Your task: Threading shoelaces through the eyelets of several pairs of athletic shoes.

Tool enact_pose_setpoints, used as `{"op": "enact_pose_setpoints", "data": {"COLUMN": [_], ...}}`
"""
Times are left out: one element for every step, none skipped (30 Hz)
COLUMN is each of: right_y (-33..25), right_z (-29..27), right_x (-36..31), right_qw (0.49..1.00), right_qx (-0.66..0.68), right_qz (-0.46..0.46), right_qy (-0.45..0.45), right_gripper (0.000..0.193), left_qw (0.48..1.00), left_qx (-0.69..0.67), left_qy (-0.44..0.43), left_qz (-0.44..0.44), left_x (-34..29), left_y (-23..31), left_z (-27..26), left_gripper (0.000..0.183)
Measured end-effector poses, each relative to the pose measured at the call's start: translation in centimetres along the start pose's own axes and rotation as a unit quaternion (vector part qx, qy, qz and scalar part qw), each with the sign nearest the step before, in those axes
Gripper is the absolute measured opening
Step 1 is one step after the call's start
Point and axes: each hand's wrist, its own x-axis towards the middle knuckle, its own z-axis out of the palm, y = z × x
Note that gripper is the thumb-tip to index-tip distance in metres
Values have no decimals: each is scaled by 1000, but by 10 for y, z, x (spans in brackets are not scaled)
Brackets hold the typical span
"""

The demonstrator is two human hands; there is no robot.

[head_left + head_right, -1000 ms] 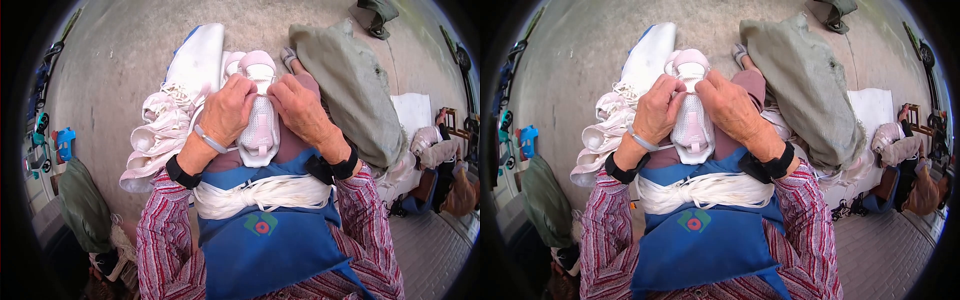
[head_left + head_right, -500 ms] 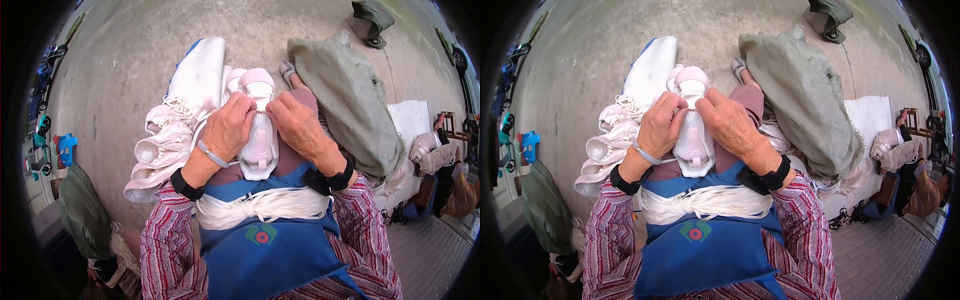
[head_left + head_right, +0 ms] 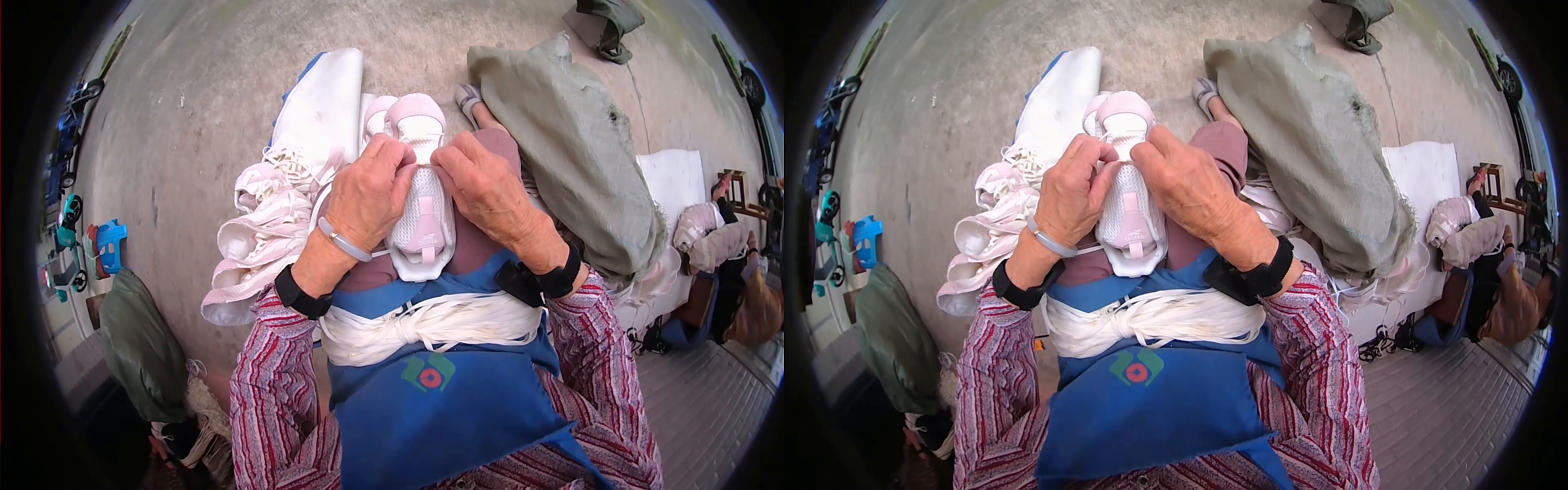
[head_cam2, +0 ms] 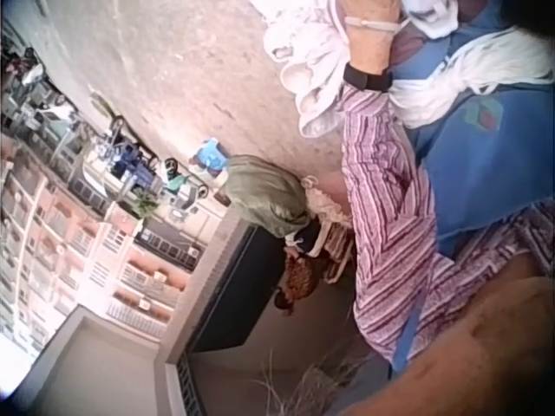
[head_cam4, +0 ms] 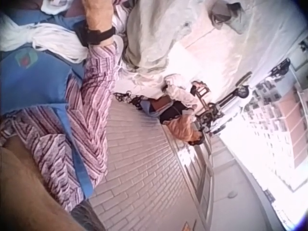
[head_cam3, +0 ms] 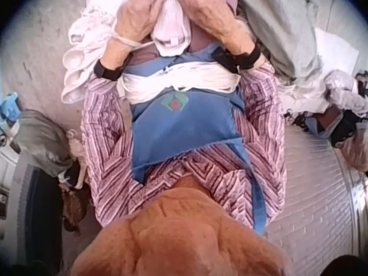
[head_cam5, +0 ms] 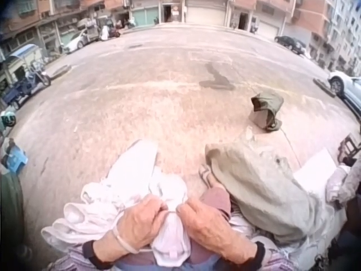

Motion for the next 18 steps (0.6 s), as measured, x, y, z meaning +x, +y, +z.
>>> {"op": "enact_pose_setpoints", "data": {"right_y": [0,0,-1,-1,-2,-3,-3,-3,-2,-1,1,2,2,1,2,2,0,0], "right_z": [0,0,0,0,0,-1,-2,-3,-4,-6,-8,-8,-7,-5,-4,-4,-4,-4], "right_x": [-1,-1,-1,1,2,3,5,5,6,5,4,2,0,-2,-5,-6,-6,-5], "right_qw": [1000,1000,1000,1000,999,999,999,999,999,998,997,995,995,995,995,995,994,992], "right_qx": [0,1,3,18,32,34,35,35,38,38,39,63,66,72,76,76,79,81], "right_qz": [5,9,12,12,12,16,15,14,15,28,40,46,49,51,53,56,65,74], "right_qy": [4,9,8,-1,-10,-12,-2,7,6,30,53,53,54,46,39,39,47,58], "right_gripper": [10,10,10,12,13,13,13,12,12,11,9,8,8,9,9,9,9,9], "left_qw": [1000,1000,1000,1000,1000,1000,1000,1000,1000,1000,1000,1000,1000,1000,1000,1000,1000,1000], "left_qx": [-1,-3,1,4,4,8,12,10,8,7,8,4,0,1,-2,-4,-5,-5], "left_qy": [0,-3,-7,-12,-15,-13,-11,-15,-12,-8,-11,-7,-3,-7,-12,-17,-19,-16], "left_qz": [0,-1,-3,-5,-6,-5,-3,-4,-4,-5,-6,-6,-6,-7,-13,-18,-18,-13], "left_x": [0,1,-1,-2,-2,-1,-1,-1,0,0,1,1,0,0,1,1,1,2], "left_y": [0,0,1,1,1,0,-1,-1,0,0,0,-1,-1,0,0,1,1,1], "left_z": [0,1,0,0,0,0,1,2,2,2,2,2,2,0,0,1,1,2], "left_gripper": [13,13,12,12,12,12,12,12,11,10,10,10,9,9,9,9,9,9]}}
